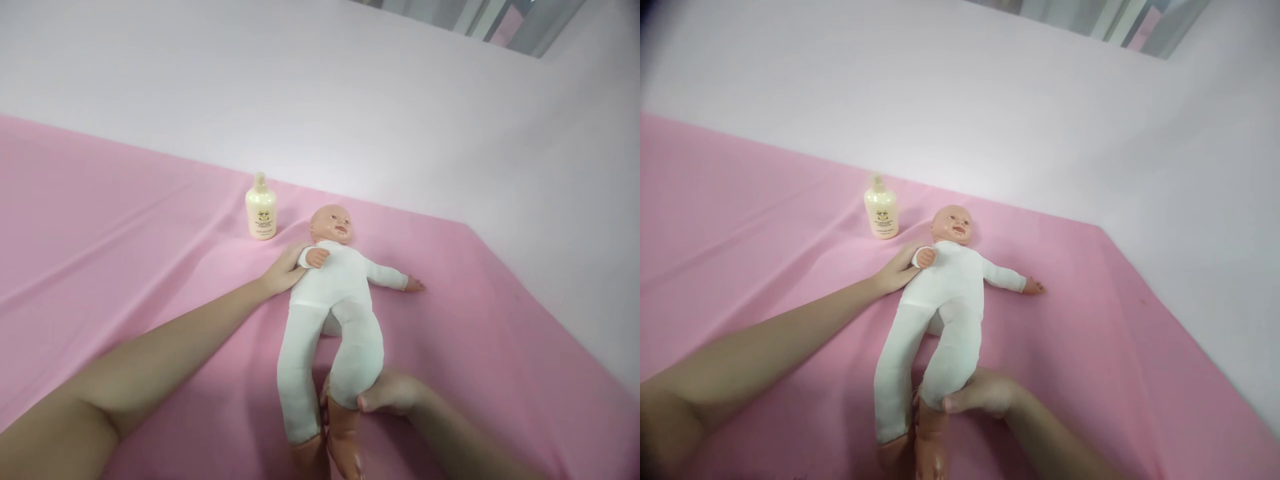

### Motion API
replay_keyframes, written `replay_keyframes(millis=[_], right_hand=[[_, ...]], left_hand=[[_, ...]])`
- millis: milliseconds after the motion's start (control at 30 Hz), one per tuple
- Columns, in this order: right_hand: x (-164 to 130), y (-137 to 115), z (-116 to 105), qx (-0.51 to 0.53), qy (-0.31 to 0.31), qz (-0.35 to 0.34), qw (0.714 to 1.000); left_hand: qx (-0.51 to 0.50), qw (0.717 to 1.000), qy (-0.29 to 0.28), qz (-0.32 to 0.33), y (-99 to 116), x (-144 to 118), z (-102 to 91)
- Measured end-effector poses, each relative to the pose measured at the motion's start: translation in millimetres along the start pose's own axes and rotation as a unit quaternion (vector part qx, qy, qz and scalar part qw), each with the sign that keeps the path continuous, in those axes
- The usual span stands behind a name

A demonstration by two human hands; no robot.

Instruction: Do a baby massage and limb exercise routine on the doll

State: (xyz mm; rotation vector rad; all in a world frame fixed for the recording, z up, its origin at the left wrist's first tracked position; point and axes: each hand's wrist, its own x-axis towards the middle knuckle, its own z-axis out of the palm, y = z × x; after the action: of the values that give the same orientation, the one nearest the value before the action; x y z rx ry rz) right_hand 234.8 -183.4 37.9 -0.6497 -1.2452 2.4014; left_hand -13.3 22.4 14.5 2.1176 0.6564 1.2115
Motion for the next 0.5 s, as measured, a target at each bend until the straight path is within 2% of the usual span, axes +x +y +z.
replay_keyframes(millis=[500], right_hand=[[-0.6,-1.0,0.1,-0.004,0.001,0.001,1.0]], left_hand=[[0.007,1.0,0.007,0.002,-0.2,-0.6,0.1]])
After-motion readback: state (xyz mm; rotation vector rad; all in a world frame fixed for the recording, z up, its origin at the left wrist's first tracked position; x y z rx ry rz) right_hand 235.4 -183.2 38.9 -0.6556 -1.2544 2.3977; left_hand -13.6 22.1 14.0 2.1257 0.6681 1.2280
